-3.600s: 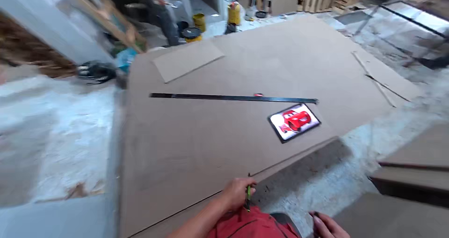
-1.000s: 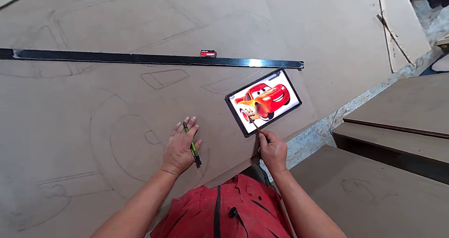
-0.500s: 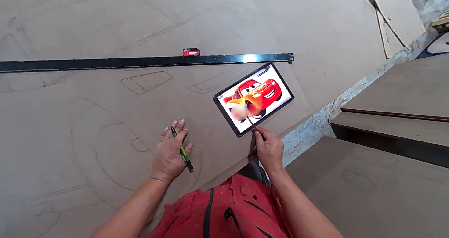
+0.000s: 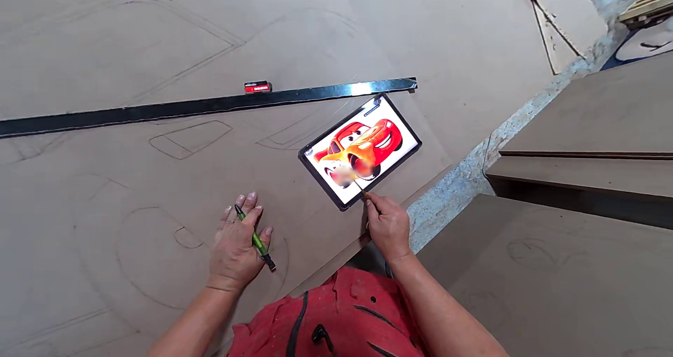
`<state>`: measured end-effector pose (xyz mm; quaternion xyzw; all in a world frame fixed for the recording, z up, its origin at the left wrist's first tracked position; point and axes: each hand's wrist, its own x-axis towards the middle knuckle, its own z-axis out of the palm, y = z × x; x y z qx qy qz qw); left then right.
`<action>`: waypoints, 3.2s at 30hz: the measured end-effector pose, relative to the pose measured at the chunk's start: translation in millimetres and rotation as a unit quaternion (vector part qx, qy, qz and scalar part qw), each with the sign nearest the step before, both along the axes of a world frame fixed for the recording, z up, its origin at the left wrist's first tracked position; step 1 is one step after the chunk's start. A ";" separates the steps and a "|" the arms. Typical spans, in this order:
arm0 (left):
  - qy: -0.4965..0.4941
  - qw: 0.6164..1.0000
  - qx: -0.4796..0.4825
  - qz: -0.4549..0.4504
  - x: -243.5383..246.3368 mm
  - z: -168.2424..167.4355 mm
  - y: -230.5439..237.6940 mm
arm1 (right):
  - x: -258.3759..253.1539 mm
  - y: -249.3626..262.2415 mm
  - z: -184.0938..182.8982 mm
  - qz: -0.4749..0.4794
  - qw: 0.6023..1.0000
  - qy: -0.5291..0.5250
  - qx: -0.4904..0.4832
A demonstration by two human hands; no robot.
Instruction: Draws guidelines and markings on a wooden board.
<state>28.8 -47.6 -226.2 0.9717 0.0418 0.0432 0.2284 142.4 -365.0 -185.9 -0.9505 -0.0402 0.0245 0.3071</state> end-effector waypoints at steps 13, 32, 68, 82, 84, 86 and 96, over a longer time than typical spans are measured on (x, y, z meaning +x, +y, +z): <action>-0.008 1.000 -0.003 0.001 -1.8 -0.1 0.8 | -0.3 1.1 2.5 -0.004 1.000 0.005 -0.002; -0.020 1.000 -0.009 -0.011 0.2 3.0 -1.2 | 7.4 4.2 9.9 -0.032 0.998 0.051 -0.009; -0.032 0.999 0.002 -0.011 0.8 1.9 -0.1 | 22.2 9.1 8.5 0.048 0.996 0.019 -0.074; -0.028 1.000 -0.001 -0.013 1.7 3.5 -1.1 | 8.8 -8.9 8.5 0.071 0.996 0.024 -0.043; -0.023 1.000 0.002 -0.010 0.8 3.2 -1.2 | 9.7 -8.8 4.7 0.074 0.996 0.013 -0.046; -0.023 1.000 -0.002 -0.011 0.9 3.0 -1.5 | 11.2 -7.5 3.2 0.080 0.996 -0.002 -0.048; -0.012 1.000 -0.013 -0.007 1.4 1.9 -2.5 | 11.1 -6.3 1.3 0.091 0.993 -0.025 -0.066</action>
